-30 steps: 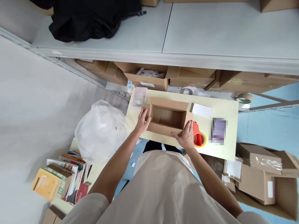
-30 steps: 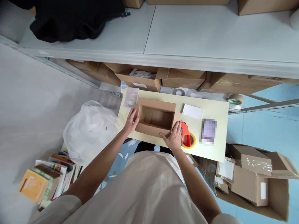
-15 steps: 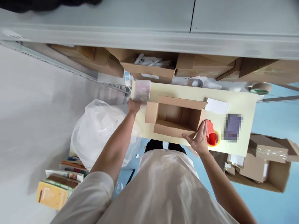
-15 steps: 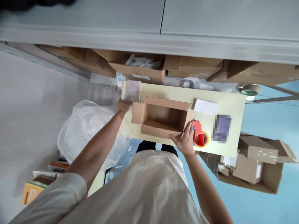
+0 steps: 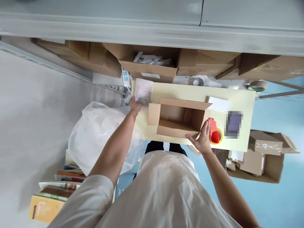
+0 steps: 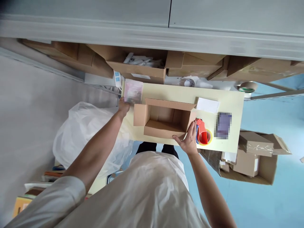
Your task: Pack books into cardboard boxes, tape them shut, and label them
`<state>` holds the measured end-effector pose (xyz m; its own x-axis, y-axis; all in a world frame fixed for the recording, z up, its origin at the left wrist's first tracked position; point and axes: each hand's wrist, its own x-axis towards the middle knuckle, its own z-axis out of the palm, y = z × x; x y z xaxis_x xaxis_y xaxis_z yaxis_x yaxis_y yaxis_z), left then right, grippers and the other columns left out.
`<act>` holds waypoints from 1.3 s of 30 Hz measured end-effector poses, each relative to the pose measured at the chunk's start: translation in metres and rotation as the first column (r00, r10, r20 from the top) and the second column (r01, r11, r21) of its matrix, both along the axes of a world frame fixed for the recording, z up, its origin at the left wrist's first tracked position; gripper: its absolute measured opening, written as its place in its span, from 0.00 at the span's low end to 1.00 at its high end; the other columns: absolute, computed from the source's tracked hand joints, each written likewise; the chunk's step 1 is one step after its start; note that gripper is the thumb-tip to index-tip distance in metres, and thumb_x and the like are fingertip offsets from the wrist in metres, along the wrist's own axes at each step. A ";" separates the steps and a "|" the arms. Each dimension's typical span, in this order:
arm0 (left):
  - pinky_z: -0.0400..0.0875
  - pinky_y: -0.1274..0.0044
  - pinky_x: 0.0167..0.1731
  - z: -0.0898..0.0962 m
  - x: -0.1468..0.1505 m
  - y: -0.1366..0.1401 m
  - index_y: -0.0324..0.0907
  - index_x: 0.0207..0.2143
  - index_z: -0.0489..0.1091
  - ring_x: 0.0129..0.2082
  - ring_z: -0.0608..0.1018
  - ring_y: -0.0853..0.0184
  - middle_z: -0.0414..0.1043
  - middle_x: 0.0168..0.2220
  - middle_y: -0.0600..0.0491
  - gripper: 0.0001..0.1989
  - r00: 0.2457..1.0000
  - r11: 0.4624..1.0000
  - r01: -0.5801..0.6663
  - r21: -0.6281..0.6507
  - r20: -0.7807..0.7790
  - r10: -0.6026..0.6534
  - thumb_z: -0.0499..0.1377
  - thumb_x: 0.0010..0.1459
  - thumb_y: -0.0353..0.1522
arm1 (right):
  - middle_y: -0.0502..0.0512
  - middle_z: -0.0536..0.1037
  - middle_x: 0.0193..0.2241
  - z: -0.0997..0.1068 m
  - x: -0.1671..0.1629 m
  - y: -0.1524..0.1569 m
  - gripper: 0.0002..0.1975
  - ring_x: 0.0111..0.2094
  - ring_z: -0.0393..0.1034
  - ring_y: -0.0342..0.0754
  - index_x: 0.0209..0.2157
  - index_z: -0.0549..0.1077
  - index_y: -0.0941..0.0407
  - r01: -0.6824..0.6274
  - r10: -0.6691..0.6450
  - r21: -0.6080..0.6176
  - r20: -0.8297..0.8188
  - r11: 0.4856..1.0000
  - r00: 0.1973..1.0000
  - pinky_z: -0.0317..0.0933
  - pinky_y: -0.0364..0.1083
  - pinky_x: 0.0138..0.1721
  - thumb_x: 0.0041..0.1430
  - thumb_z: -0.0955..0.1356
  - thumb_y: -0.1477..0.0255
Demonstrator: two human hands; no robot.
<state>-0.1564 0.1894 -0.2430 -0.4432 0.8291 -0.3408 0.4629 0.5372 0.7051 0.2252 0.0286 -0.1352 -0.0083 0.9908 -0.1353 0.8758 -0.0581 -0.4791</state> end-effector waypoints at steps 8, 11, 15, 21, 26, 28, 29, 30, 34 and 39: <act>0.68 0.71 0.47 0.091 -0.022 -0.018 0.36 0.45 0.66 0.44 0.74 0.62 0.71 0.42 0.46 0.22 0.988 0.975 -0.012 0.222 -0.146 0.045 0.51 0.44 0.20 | 0.75 0.35 0.66 -0.008 0.000 0.002 0.59 0.66 0.33 0.66 0.64 0.26 0.64 0.002 -0.002 0.030 -0.017 1.000 1.000 0.47 0.64 0.58 0.49 0.64 0.44; 0.67 0.69 0.49 0.152 -0.034 -0.027 0.37 0.43 0.66 0.44 0.73 0.61 0.69 0.41 0.47 0.21 0.964 0.929 0.054 0.365 -0.262 0.047 0.51 0.45 0.21 | 0.76 0.38 0.65 -0.008 -0.001 0.005 0.58 0.65 0.39 0.67 0.64 0.28 0.65 0.006 -0.005 0.036 -0.013 0.999 1.000 0.49 0.63 0.57 0.50 0.63 0.44; 0.66 0.70 0.50 0.235 -0.017 -0.036 0.41 0.43 0.66 0.45 0.72 0.62 0.66 0.42 0.50 0.19 0.922 0.811 0.229 0.539 -0.388 -0.003 0.53 0.47 0.22 | 0.77 0.41 0.65 0.001 -0.003 0.007 0.57 0.63 0.45 0.67 0.64 0.32 0.67 -0.005 0.005 0.007 0.031 1.000 1.000 0.52 0.59 0.55 0.50 0.63 0.44; 0.65 0.70 0.51 0.273 0.078 -0.049 0.44 0.43 0.68 0.46 0.70 0.63 0.65 0.44 0.51 0.19 0.820 0.689 0.544 0.479 -0.475 -0.318 0.51 0.49 0.21 | 0.73 0.41 0.65 0.019 -0.007 0.008 0.53 0.60 0.52 0.65 0.65 0.35 0.66 0.026 -0.016 -0.108 0.093 0.994 0.996 0.54 0.56 0.53 0.51 0.63 0.48; 0.67 0.71 0.51 0.216 0.138 -0.068 0.43 0.44 0.69 0.46 0.71 0.63 0.66 0.42 0.51 0.22 0.770 0.722 0.632 0.281 -0.333 -0.544 0.48 0.48 0.20 | 0.70 0.41 0.66 0.025 -0.007 0.014 0.51 0.59 0.55 0.64 0.65 0.37 0.63 0.050 -0.037 -0.174 0.076 0.984 0.996 0.55 0.55 0.52 0.51 0.64 0.50; 0.69 0.71 0.49 0.193 0.146 -0.074 0.43 0.42 0.70 0.45 0.72 0.63 0.66 0.41 0.51 0.21 0.757 0.728 0.646 0.227 -0.312 -0.574 0.49 0.47 0.20 | 0.69 0.41 0.66 0.026 -0.007 0.017 0.50 0.59 0.54 0.64 0.65 0.37 0.62 0.054 -0.044 -0.180 0.059 0.982 0.997 0.55 0.55 0.53 0.51 0.64 0.51; 0.69 0.71 0.49 0.184 0.148 -0.075 0.43 0.41 0.71 0.44 0.72 0.63 0.66 0.41 0.51 0.21 0.752 0.734 0.651 0.194 -0.303 -0.586 0.50 0.47 0.20 | 0.69 0.41 0.66 0.026 -0.007 0.018 0.50 0.60 0.53 0.64 0.65 0.37 0.62 0.057 -0.048 -0.181 0.053 0.982 0.997 0.55 0.56 0.53 0.51 0.64 0.51; 0.69 0.71 0.49 0.176 0.149 -0.074 0.44 0.41 0.71 0.44 0.73 0.63 0.66 0.41 0.51 0.21 0.745 0.739 0.655 0.157 -0.298 -0.596 0.50 0.47 0.20 | 0.68 0.41 0.66 0.027 -0.007 0.019 0.50 0.60 0.53 0.64 0.65 0.37 0.61 0.059 -0.051 -0.184 0.049 0.981 0.997 0.55 0.56 0.53 0.52 0.64 0.51; 0.69 0.72 0.48 0.158 0.147 -0.063 0.45 0.42 0.71 0.44 0.74 0.62 0.68 0.42 0.50 0.20 0.723 0.753 0.657 0.012 -0.292 -0.626 0.52 0.48 0.22 | 0.68 0.41 0.66 0.028 -0.007 0.021 0.50 0.61 0.51 0.64 0.65 0.37 0.62 0.051 -0.040 -0.198 0.056 0.979 0.998 0.55 0.56 0.53 0.51 0.64 0.51; 0.70 0.71 0.45 0.143 0.158 -0.057 0.45 0.43 0.71 0.43 0.76 0.61 0.71 0.43 0.48 0.20 0.683 0.723 0.688 -0.063 -0.279 -0.675 0.52 0.48 0.23 | 0.68 0.40 0.66 0.029 -0.005 0.023 0.52 0.59 0.54 0.64 0.65 0.36 0.63 0.032 -0.012 -0.225 0.090 0.974 0.996 0.55 0.56 0.54 0.50 0.65 0.51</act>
